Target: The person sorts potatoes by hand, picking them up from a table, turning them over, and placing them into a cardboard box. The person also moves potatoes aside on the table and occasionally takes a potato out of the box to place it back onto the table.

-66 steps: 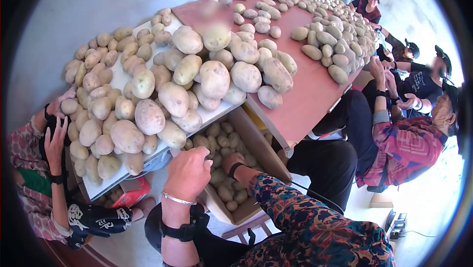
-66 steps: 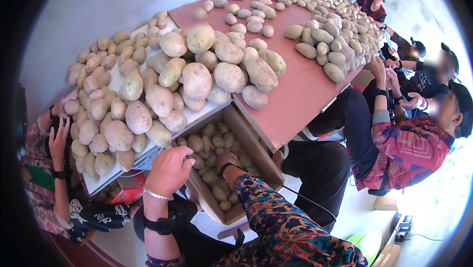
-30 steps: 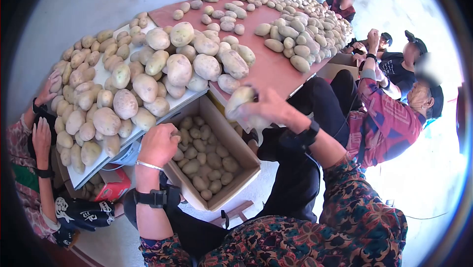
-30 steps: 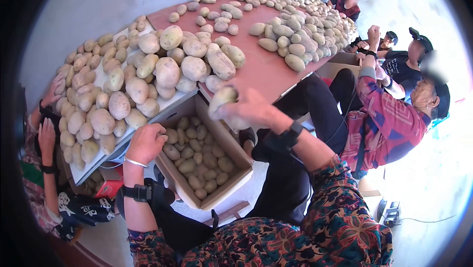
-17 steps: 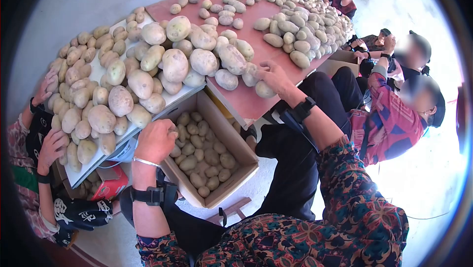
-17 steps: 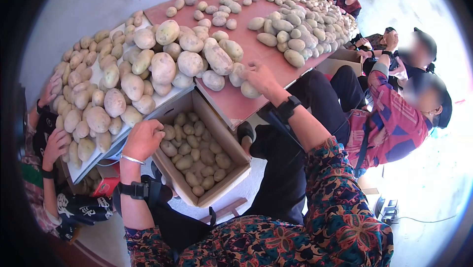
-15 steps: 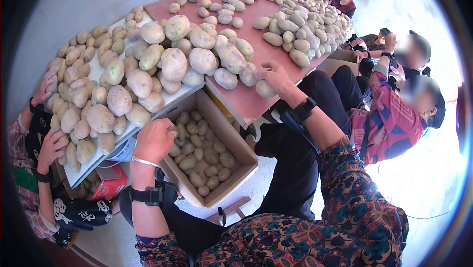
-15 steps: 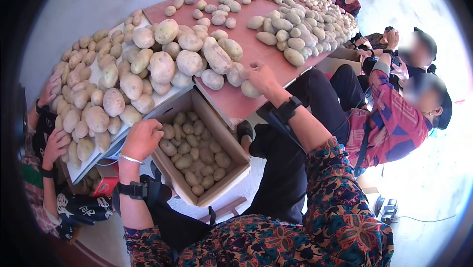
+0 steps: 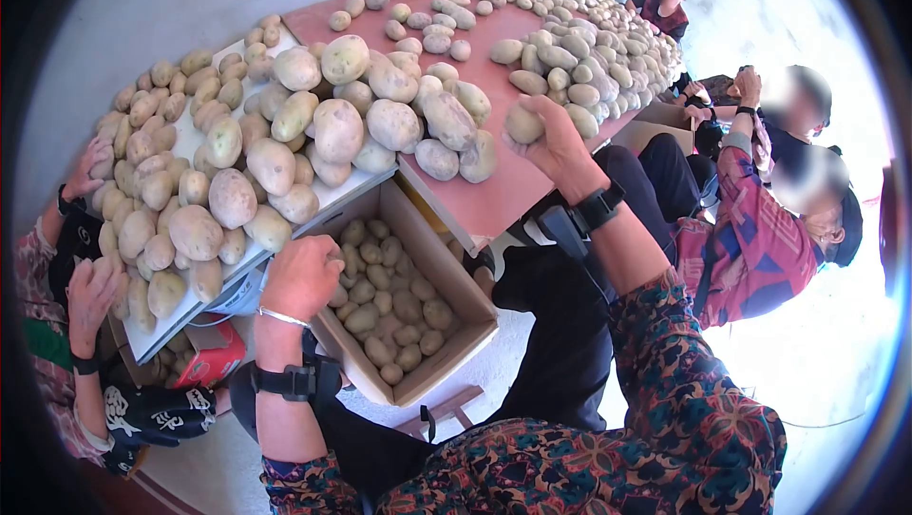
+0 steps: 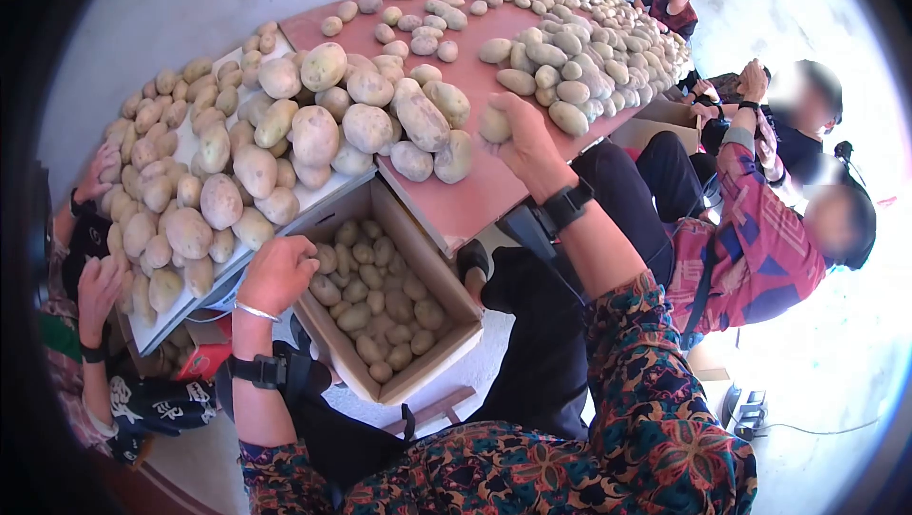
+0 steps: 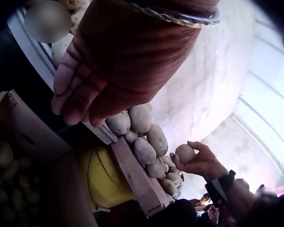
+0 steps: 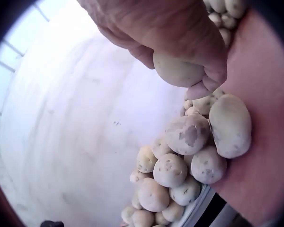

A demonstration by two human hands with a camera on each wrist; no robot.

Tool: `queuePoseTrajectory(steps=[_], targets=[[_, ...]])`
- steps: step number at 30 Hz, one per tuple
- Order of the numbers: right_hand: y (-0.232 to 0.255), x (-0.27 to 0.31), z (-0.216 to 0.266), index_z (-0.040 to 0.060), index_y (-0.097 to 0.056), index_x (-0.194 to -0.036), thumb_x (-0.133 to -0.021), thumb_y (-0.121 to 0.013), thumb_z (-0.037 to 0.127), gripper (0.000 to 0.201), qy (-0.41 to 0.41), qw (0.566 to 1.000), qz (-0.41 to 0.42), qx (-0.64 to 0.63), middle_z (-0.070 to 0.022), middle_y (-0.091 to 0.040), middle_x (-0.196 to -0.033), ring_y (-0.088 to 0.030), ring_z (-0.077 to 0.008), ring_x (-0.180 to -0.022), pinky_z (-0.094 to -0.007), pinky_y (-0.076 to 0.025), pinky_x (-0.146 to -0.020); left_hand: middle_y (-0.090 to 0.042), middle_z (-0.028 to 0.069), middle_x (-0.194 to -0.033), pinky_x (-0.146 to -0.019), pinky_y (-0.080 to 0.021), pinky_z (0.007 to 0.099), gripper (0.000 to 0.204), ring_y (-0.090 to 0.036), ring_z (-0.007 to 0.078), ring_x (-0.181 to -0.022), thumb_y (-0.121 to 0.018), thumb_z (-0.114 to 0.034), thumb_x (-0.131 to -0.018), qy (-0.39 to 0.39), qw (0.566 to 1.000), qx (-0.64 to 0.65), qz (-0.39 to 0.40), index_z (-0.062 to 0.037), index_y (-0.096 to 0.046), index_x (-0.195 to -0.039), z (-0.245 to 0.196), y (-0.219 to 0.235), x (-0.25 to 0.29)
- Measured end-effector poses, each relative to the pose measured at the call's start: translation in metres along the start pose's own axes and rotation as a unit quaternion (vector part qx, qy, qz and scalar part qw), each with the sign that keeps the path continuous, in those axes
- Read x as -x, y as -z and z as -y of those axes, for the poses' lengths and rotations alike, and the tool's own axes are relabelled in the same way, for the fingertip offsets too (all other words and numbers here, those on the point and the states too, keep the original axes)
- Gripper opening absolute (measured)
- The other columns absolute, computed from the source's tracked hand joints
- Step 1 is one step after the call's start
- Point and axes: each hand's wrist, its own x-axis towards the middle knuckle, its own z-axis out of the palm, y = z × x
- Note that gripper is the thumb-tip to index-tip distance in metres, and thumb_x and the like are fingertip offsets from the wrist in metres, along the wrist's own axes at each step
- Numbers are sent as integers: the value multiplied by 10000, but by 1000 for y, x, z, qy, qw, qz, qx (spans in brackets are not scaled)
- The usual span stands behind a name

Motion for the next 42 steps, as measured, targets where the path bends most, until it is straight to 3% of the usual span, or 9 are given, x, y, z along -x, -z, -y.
queuePoseTrajectory(steps=[5, 12, 17, 21, 26, 30, 32, 36, 42], targets=[[-49, -41, 13, 45, -597, -1112, -823, -712, 242, 368, 148, 933, -4, 328, -46, -590, -969, -587, -161, -839, -375, -522, -700, -678, 199, -853, -770, -509, 436, 201, -649, 375, -855, -663, -158, -793, 11, 1000, -10, -1, -14, -683, -931, -2, 0, -1], [-106, -82, 16, 22, -638, -1114, -826, -715, 272, 389, 61, 934, 49, 348, -96, -627, -1004, -602, -210, -933, -375, -520, -734, -679, 195, -859, -774, -508, 438, 196, -646, 377, -853, -663, -155, -799, 20, 1000, -6, 1, -23, -684, -943, -5, 1, -1], [-97, -174, -8, 25, -619, -1097, -893, -615, 310, 350, 256, 714, 46, 650, -163, -655, -1034, -645, -313, -967, -458, -530, -752, -679, 190, -856, -769, -506, 441, 193, -644, 378, -854, -660, -150, -796, 23, 1000, -5, 9, -29, -683, -945, -3, 2, -3], [-90, -154, 2, 6, -611, -1172, -949, -487, 294, 384, 229, 711, 108, 656, -211, -622, -1171, -585, -299, -1073, -380, -433, -952, -675, 193, -855, -768, -502, 450, 185, -639, 384, -858, -651, -153, -800, 20, 1000, -3, 1, -28, -679, -933, 0, 2, -1], [-51, -237, 22, -22, -646, -1044, -938, -449, 192, 310, 324, 320, 92, 886, -215, -665, -1033, -648, -319, -934, -395, -500, -846, -671, 199, -859, -777, -496, 469, 168, -631, 396, -870, -639, -157, -802, 23, 999, -24, 1, -28, -673, -905, 2, 4, 0], [-91, -112, 25, 17, -653, -897, -937, -501, 152, 207, 667, 415, 32, 618, -153, -695, -826, -688, -287, -796, -406, -546, -724, -653, 228, -876, -796, -484, 505, 154, -606, 431, -882, -607, -145, -813, 15, 998, -52, -6, -42, -658, -917, 18, -4, 1], [-128, -15, 12, 9, -685, -1024, -973, -466, 211, 302, 280, 886, 149, 338, -108, -703, -941, -678, -169, -850, -293, -514, -799, -652, 232, -882, -801, -484, 497, 156, -610, 424, -893, -589, -126, -824, -1, 998, -59, -31, -37, -654, -934, 20, -4, 2], [-136, 67, -25, 10, -681, -1011, -987, -489, 277, 330, 230, 811, 268, 467, -62, -702, -968, -668, -159, -878, -294, -507, -783, -660, 227, -913, -809, -491, 471, 175, -621, 406, -907, -584, -112, -825, 10, 998, -44, -34, -16, -670, -944, 16, 4, 4], [-121, 66, -138, -6, -684, -965, -880, -638, 313, 333, 16, 541, 456, 706, -202, -693, -949, -669, -329, -894, -403, -523, -793, -676, 210, -905, -799, -501, 440, 208, -640, 384, -876, -586, -107, -820, -2, 998, -12, -62, 17, -672, -963, 20, 9, 3]])
